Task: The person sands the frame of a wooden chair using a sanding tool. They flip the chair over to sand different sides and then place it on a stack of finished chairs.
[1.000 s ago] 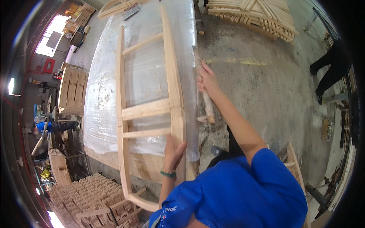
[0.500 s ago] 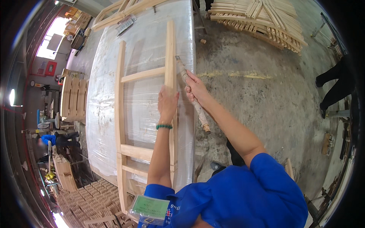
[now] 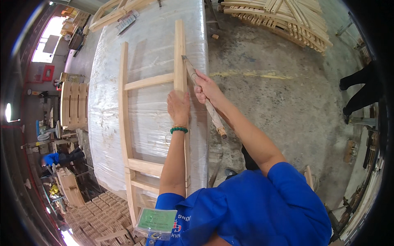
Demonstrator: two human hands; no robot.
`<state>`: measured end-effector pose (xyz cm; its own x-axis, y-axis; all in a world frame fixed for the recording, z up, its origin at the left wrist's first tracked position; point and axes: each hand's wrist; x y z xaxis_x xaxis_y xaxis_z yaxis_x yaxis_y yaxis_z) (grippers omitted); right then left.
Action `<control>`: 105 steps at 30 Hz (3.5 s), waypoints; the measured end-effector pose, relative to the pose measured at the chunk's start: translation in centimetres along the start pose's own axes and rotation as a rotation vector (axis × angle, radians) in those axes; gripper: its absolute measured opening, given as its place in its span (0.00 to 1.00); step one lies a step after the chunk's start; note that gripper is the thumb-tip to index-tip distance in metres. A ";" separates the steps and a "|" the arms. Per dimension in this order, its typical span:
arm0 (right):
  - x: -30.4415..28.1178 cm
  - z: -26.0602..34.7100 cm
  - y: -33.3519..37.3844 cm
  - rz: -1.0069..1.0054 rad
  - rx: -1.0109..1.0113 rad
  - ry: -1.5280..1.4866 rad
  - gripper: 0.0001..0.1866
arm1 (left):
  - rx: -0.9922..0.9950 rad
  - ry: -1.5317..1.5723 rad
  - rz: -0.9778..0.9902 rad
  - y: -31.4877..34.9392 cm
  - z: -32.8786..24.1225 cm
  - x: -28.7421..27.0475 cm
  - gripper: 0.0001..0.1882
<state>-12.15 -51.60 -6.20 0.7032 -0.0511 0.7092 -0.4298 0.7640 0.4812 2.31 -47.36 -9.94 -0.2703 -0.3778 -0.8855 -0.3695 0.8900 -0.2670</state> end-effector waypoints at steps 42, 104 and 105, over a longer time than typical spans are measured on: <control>2.3 1.7 -2.1 -0.097 0.044 -0.039 0.27 | -0.027 0.015 0.031 -0.7 -0.1 0.0 0.23; 2.2 23.0 -13.6 -0.107 -0.145 1.013 0.10 | -0.657 0.338 -0.038 -17.3 15.0 -4.1 0.36; 1.6 23.0 -14.3 -0.142 -0.162 0.955 0.09 | -0.577 0.328 -0.058 -20.8 15.3 -3.3 0.37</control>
<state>-17.93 -77.42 -0.14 0.9358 0.3383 -0.0995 -0.2730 0.8737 0.4027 24.45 -60.69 -7.28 -0.4588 -0.5601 -0.6898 -0.7833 0.6214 0.0164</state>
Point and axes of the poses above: each hand's wrist, its own y-axis away from the middle knuckle, its own x-axis out of the palm, z = x × y, and after that the axes turned 5 degrees about -z, right-handed
